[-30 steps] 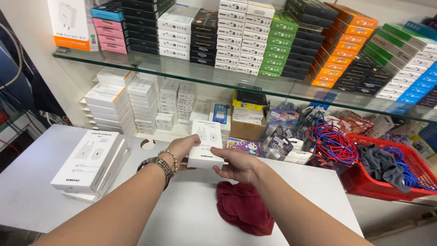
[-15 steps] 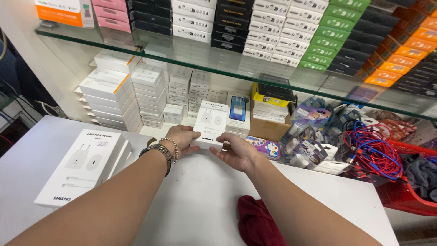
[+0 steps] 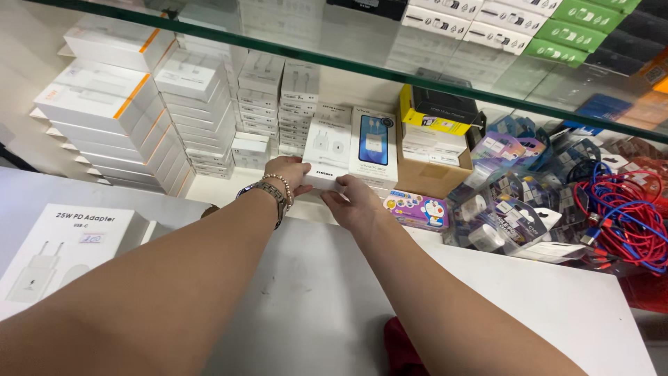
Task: The person wipes the surfaces of small white product boxes with a red cloth on a white table. They handle the boxes one at a time, wiping each and then placing them back on the table or onto a shelf behind the table.
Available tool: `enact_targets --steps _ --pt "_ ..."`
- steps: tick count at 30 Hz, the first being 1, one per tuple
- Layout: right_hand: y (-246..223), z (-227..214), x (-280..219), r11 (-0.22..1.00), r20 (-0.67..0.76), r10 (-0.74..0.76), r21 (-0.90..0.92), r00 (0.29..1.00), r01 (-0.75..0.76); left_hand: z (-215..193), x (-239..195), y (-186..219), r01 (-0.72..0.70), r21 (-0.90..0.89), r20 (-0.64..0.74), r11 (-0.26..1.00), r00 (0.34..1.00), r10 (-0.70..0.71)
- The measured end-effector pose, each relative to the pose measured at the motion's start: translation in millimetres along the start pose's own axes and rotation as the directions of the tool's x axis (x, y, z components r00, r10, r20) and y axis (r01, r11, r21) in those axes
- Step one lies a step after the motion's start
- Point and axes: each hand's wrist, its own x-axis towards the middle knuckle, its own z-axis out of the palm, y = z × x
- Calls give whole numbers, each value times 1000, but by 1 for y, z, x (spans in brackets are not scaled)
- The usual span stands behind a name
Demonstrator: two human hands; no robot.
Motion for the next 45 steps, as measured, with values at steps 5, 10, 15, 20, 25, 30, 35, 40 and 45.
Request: enact_targets --steps 5,10,15,20,25,30,35,40,45 --pt "6 18 -4 952 -56 127 289 990 -105 10 10 -15 125 -331 -31 935 989 -143" --pt "20 21 -23 975 -210 92 216 973 -45 12 15 -39 -29 -172 -27 985 999 24" --pt "29 22 -20 975 -78 47 221 996 -29 -3 17 -31 -95 -164 -13 982 995 94" --pt "21 34 15 979 -40 28 204 999 -19 -2 51 -17 -83 -207 35 975 995 92" --pt "-2 45 41 966 -89 73 256 993 -48 19 87 -25 -30 140 35 990 999 25" --pt "-12 56 21 932 -37 100 352 994 -80 33 61 -7 255 -168 37 952 967 -253" --pt "-28 79 6 914 21 77 398 997 -79 31 31 33 317 -322 167 892 947 -276" --pt "-35 76 15 943 222 65 304 973 -132 29 27 37 326 -402 248 855 938 -241" --pt "-26 48 12 941 303 76 293 950 -169 26 8 20 285 -338 243 897 947 -209"
